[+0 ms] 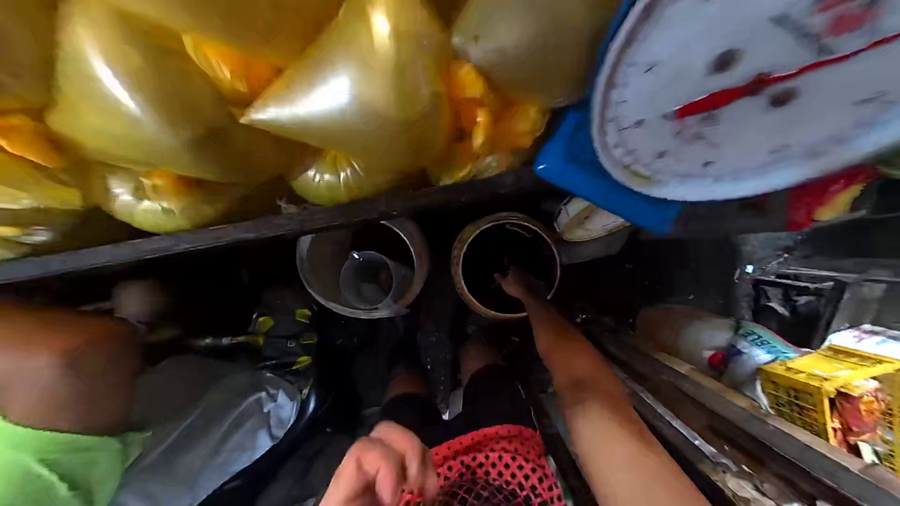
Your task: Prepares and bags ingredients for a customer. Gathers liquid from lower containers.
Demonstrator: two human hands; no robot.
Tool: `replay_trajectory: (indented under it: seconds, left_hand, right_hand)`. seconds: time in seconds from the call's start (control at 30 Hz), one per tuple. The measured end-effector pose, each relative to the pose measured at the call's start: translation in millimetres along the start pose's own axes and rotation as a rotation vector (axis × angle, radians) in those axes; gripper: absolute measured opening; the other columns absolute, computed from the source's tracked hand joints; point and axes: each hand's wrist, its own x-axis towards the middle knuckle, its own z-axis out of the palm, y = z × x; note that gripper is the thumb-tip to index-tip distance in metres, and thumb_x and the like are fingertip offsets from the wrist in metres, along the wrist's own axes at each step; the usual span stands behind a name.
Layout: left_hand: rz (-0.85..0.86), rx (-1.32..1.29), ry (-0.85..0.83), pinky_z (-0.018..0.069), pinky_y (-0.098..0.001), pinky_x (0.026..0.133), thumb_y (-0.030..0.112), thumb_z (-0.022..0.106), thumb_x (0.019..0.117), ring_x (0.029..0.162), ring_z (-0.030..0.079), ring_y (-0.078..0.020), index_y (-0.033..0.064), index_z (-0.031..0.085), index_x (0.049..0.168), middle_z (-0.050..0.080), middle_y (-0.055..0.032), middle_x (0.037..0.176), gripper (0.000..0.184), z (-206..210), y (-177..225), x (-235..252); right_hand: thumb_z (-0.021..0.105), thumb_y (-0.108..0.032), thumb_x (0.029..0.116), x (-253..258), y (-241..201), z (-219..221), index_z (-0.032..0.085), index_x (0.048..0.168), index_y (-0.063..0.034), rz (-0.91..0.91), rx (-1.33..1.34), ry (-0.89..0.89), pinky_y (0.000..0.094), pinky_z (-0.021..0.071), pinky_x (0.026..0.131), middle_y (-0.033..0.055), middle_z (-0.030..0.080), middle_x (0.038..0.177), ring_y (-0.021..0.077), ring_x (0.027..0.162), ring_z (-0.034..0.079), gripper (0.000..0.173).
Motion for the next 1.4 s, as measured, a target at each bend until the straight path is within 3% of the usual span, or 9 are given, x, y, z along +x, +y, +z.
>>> replay_trajectory:
  seconds: [0.13, 0.23, 0.5, 0.67, 0.83, 0.97, 1.1, 1.23, 1.4]
  left_hand:
    - [-0.523, 1.144, -0.034, 0.0544, -0.0543, 0.093, 0.05, 0.07, 0.0915, 0.113, 0.062, -0.0385, -0.0004, 0.066, 0.109, 0.062, -0.0231, 0.122, 0.054, -73.9, -126.4, -33.9]
    - [-0.859, 1.312, -0.135, 0.0423, -0.0662, 0.108, 0.067, 0.067, 0.0857, 0.142, 0.04, -0.0522, -0.0021, 0.061, 0.13, 0.033, -0.0314, 0.159, 0.082, -97.5, -207.3, -77.5]
    - [-0.559, 1.152, 0.235, 0.0483, -0.0517, 0.108, 0.057, 0.079, 0.0764, 0.141, 0.047, -0.0387, 0.0057, 0.059, 0.106, 0.039, -0.0255, 0.157, 0.063, -128.8, -280.0, -113.3]
    - [-0.556, 0.875, 0.358, 0.049, -0.0462, 0.109, 0.045, 0.078, 0.0821, 0.139, 0.05, -0.0246, 0.0093, 0.063, 0.102, 0.049, -0.0135, 0.152, 0.044, -147.9, -271.0, -114.6]
    - [-0.585, 0.598, 0.446, 0.0488, -0.04, 0.111, 0.034, 0.073, 0.0918, 0.132, 0.057, -0.0149, 0.0134, 0.073, 0.094, 0.065, -0.0017, 0.138, 0.021, -168.9, -246.4, -118.3]
    - [-0.773, 0.677, 0.594, 0.0545, -0.0513, 0.095, 0.031, 0.062, 0.1024, 0.102, 0.069, -0.0255, 0.0039, 0.075, 0.108, 0.074, -0.0138, 0.106, 0.031, -172.7, -222.4, -132.5]
    - [-1.052, 0.746, 0.463, 0.0434, -0.0618, 0.107, 0.047, 0.052, 0.1059, 0.124, 0.059, -0.0422, -0.0044, 0.065, 0.126, 0.064, -0.0294, 0.127, 0.057, -178.0, -213.3, -134.4]
    - [-0.665, 0.72, 0.396, 0.0574, -0.0517, 0.091, 0.039, 0.057, 0.104, 0.1, 0.071, -0.0273, 0.0056, 0.074, 0.115, 0.075, -0.0139, 0.108, 0.039, -165.9, -169.5, -70.3]
    - [0.132, 0.758, 0.148, 0.0606, -0.0389, 0.058, 0.026, 0.032, 0.1096, 0.063, 0.068, -0.0204, -0.0011, 0.064, 0.102, 0.069, -0.0078, 0.078, 0.042, -55.2, 13.0, 83.3]
  right_hand:
    - [0.043, -0.057, 0.1047, 55.3, -20.7, 24.3, 0.056, 0.146, -0.0084, 0.011, -0.061, 0.005, 0.0667, 0.0442, 0.106, 0.0203, 0.063, 0.138, 0.0398, 0.13, 0.058, 0.065]
    - [0.045, -0.05, 0.1049, 77.3, -40.9, 36.4, 0.059, 0.143, -0.0106, 0.053, -0.083, 0.031, 0.071, 0.044, 0.102, 0.0205, 0.062, 0.14, 0.0428, 0.129, 0.058, 0.056]
    - [0.07, -0.019, 0.0899, 62.8, -79.0, 47.5, 0.065, 0.125, 0.0046, 0.09, -0.143, -0.022, 0.0672, 0.0493, 0.096, 0.0264, 0.064, 0.131, 0.0442, 0.122, 0.061, 0.043]
    - [0.06, -0.061, 0.0945, 42.0, -30.8, 34.4, 0.063, 0.138, -0.0109, 0.104, 0.291, 0.169, 0.0657, 0.0495, 0.101, 0.02, 0.068, 0.129, 0.0392, 0.122, 0.064, 0.067]
    - [0.071, -0.049, 0.0921, -25.3, 20.7, 10.9, 0.068, 0.13, -0.0093, 0.078, 0.554, 0.292, 0.0668, 0.0492, 0.098, 0.0228, 0.068, 0.125, 0.0422, 0.119, 0.063, 0.055]
    - [0.071, -0.038, 0.0919, -72.1, 46.4, -3.3, 0.072, 0.122, -0.0082, -0.006, 0.668, 0.369, 0.0586, 0.0511, 0.102, 0.0185, 0.071, 0.121, 0.0334, 0.117, 0.066, 0.042]
    - [0.074, -0.031, 0.0914, -112.7, 71.7, -5.6, 0.065, 0.135, -0.0039, -0.037, 0.79, 0.399, 0.0549, 0.0484, 0.108, 0.0212, 0.064, 0.133, 0.0339, 0.126, 0.061, 0.052]
    - [0.077, -0.042, 0.0898, -136.4, 81.7, -1.1, 0.073, 0.119, -0.0064, -0.018, 0.777, 0.404, 0.0587, 0.0522, 0.1, 0.0204, 0.069, 0.123, 0.0365, 0.116, 0.065, 0.046]
    - [0.069, -0.063, 0.0894, -150.7, 89.8, 14.6, 0.071, 0.127, -0.0101, 0.246, 0.696, 0.251, 0.0684, 0.0368, 0.11, 0.0283, 0.048, 0.151, 0.0478, 0.142, 0.041, 0.066]
